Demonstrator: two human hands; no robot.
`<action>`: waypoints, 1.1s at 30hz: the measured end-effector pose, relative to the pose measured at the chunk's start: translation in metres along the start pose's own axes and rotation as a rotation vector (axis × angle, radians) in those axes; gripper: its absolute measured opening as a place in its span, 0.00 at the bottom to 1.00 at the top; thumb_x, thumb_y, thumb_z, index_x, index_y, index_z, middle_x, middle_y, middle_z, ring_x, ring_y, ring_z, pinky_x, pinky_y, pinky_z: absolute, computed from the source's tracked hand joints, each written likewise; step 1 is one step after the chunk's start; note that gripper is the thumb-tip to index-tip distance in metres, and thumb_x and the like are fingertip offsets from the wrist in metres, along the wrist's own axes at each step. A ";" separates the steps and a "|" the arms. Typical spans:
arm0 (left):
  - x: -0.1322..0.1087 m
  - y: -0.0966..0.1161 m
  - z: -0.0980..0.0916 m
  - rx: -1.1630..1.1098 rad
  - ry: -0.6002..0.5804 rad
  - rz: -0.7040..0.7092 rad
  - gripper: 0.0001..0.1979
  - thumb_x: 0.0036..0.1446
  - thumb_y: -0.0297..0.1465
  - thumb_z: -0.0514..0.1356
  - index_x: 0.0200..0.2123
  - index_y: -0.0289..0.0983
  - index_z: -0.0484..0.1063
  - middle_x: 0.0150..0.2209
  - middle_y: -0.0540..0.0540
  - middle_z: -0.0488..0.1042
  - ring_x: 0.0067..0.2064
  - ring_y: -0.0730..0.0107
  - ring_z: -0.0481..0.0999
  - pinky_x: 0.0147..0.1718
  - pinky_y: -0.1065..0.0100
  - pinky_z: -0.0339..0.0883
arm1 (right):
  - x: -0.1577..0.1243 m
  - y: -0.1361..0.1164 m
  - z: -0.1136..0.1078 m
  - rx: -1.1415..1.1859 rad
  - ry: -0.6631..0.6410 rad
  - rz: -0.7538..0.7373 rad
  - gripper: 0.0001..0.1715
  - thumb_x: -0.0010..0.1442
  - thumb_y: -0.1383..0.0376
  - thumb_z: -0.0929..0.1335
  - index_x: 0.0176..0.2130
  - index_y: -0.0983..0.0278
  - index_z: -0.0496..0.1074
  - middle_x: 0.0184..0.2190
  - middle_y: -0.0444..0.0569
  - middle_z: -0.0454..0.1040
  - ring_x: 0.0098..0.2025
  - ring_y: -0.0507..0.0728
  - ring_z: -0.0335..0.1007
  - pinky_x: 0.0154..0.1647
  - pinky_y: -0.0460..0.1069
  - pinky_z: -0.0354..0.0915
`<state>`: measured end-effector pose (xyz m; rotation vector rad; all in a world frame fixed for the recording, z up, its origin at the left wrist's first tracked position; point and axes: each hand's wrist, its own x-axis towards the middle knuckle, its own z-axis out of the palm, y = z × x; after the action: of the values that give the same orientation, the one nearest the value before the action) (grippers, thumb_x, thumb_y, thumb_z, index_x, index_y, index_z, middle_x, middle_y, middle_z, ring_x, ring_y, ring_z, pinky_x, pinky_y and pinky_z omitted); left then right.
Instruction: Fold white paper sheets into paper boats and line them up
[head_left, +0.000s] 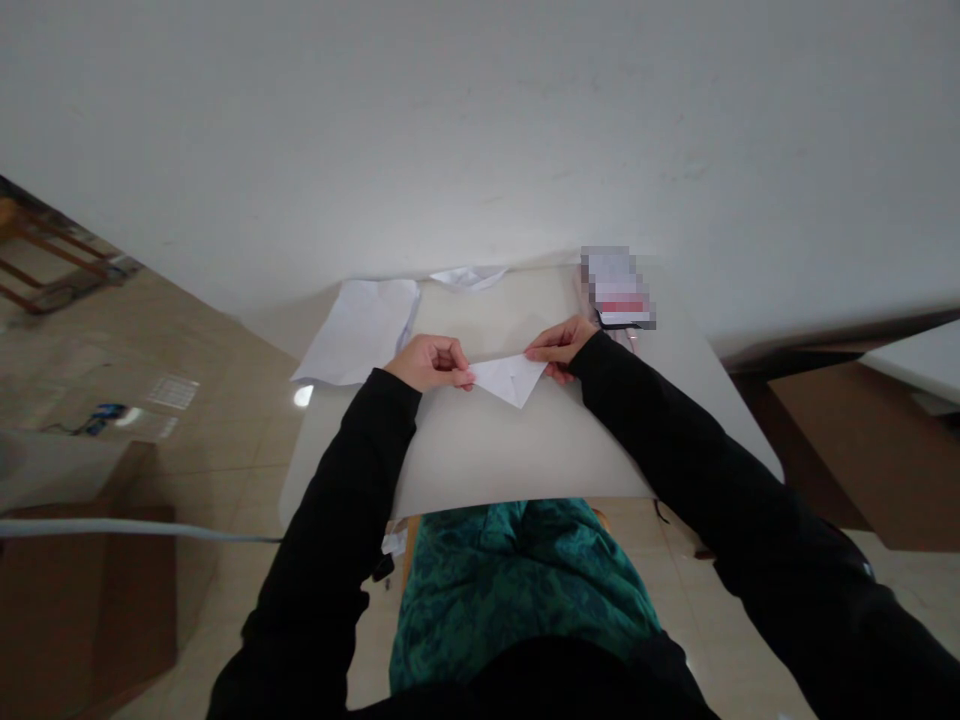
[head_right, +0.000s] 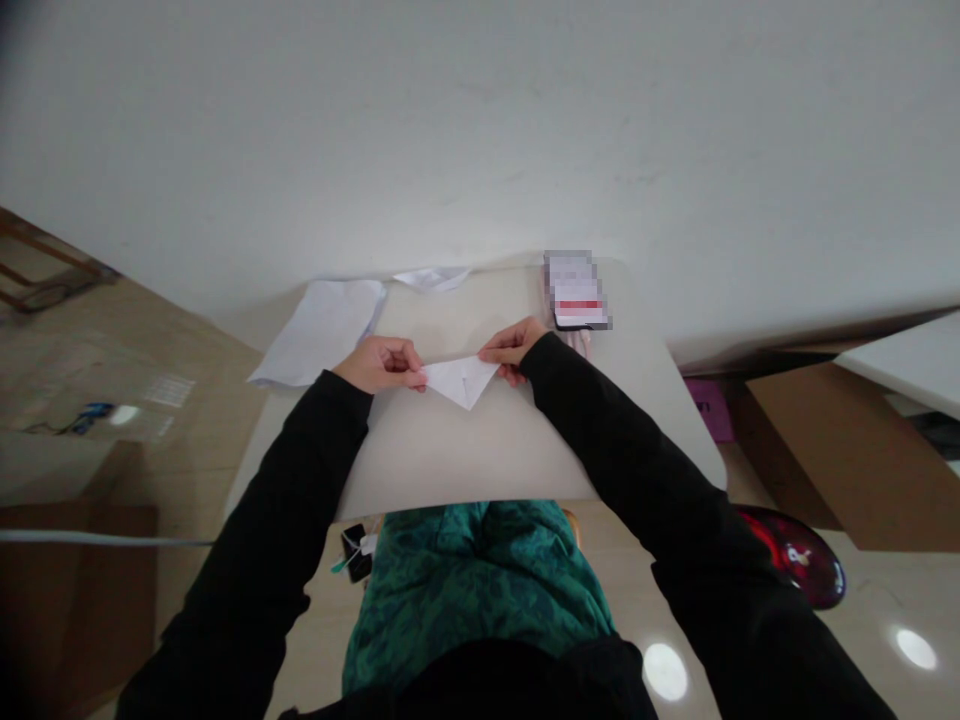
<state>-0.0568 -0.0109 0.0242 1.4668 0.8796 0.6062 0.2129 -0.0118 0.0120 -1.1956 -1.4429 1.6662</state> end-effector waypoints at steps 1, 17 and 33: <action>0.000 -0.001 0.000 -0.009 -0.013 -0.001 0.13 0.40 0.29 0.72 0.26 0.32 0.70 0.25 0.46 0.78 0.27 0.71 0.79 0.29 0.72 0.75 | 0.000 0.000 0.001 -0.005 -0.001 -0.003 0.25 0.37 0.54 0.78 0.29 0.71 0.77 0.12 0.43 0.70 0.10 0.49 0.63 0.06 0.41 0.56; 0.015 -0.009 0.005 0.062 0.357 0.264 0.03 0.49 0.28 0.61 0.27 0.35 0.70 0.22 0.53 0.69 0.22 0.80 0.68 0.24 0.76 0.65 | 0.001 -0.003 0.021 0.072 0.181 -0.107 0.26 0.36 0.52 0.78 0.28 0.70 0.75 0.12 0.44 0.70 0.10 0.50 0.64 0.06 0.42 0.56; 0.016 -0.007 0.013 0.081 0.575 0.265 0.20 0.42 0.34 0.70 0.40 0.34 0.77 0.23 0.52 0.71 0.24 0.79 0.69 0.26 0.75 0.65 | 0.005 0.008 0.026 0.087 0.178 -0.199 0.27 0.39 0.50 0.77 0.29 0.70 0.73 0.13 0.45 0.71 0.12 0.52 0.67 0.08 0.43 0.62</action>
<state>-0.0379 -0.0056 0.0139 1.5171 1.1649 1.2423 0.1882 -0.0192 0.0029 -1.0859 -1.3199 1.4355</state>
